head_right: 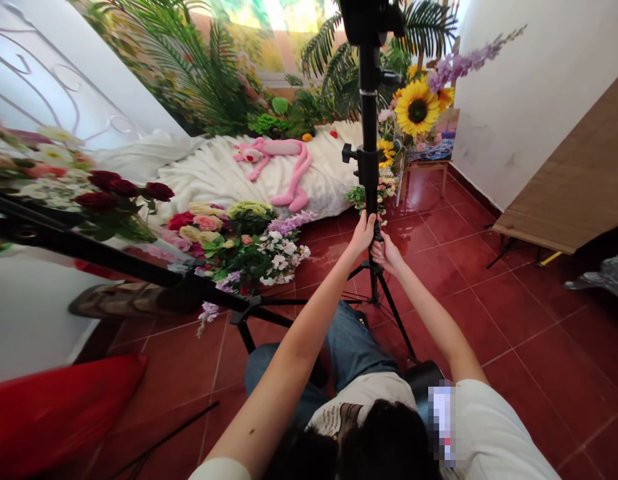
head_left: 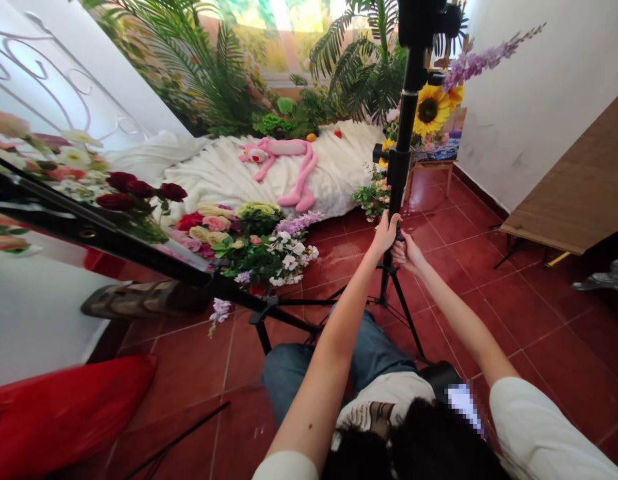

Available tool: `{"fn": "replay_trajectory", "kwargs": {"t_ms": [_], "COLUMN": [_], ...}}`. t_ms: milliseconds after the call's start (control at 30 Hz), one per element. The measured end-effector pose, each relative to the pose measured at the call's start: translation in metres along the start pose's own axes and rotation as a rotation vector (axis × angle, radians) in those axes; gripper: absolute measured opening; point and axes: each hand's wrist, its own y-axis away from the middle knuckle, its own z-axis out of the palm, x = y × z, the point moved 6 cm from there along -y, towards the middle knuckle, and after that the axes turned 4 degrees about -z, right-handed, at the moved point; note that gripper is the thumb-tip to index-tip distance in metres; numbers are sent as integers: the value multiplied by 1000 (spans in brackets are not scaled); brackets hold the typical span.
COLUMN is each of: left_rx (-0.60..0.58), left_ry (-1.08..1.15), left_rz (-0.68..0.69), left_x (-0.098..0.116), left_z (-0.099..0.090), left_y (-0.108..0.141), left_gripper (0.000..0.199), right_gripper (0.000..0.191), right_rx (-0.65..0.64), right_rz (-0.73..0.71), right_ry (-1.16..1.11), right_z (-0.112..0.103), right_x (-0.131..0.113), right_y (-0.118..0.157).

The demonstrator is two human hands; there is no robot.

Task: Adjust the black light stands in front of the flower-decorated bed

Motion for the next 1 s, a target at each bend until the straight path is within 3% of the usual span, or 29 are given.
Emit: {"fn": "replay_trajectory", "kwargs": {"t_ms": [100, 167, 267, 400, 633, 767, 867, 1000], "left_rx": [-21, -27, -21, -24, -36, -47, -64, -43], "left_ry": [2, 10, 17, 10, 51, 60, 66, 46], "left_rz": [-5, -13, -14, -22, -8, -17, 2, 3], "left_x": [-1, -2, -4, -8, -6, -3, -2, -1], "left_z": [1, 1, 1, 1, 0, -1, -1, -4], "left_y": [0, -1, -2, -2, -3, -3, -3, -2], "left_gripper": [45, 45, 45, 45, 45, 46, 47, 47], "right_gripper": [58, 52, 39, 36, 42, 39, 40, 42], "right_rx": [213, 293, 226, 103, -39, -25, -55, -271], "right_rz": [-193, -358, -388, -359, -330, -353, -270, 64], "right_ry": [483, 881, 1346, 1605, 1620, 1558, 1338, 836], "right_z": [-25, -30, -23, -9, 8, 10, 1, -10], "right_x": [-24, -47, -66, -83, -98, -98, -92, -65], "right_y": [8, 19, 27, 22, -2, -11, -17, -15]}}
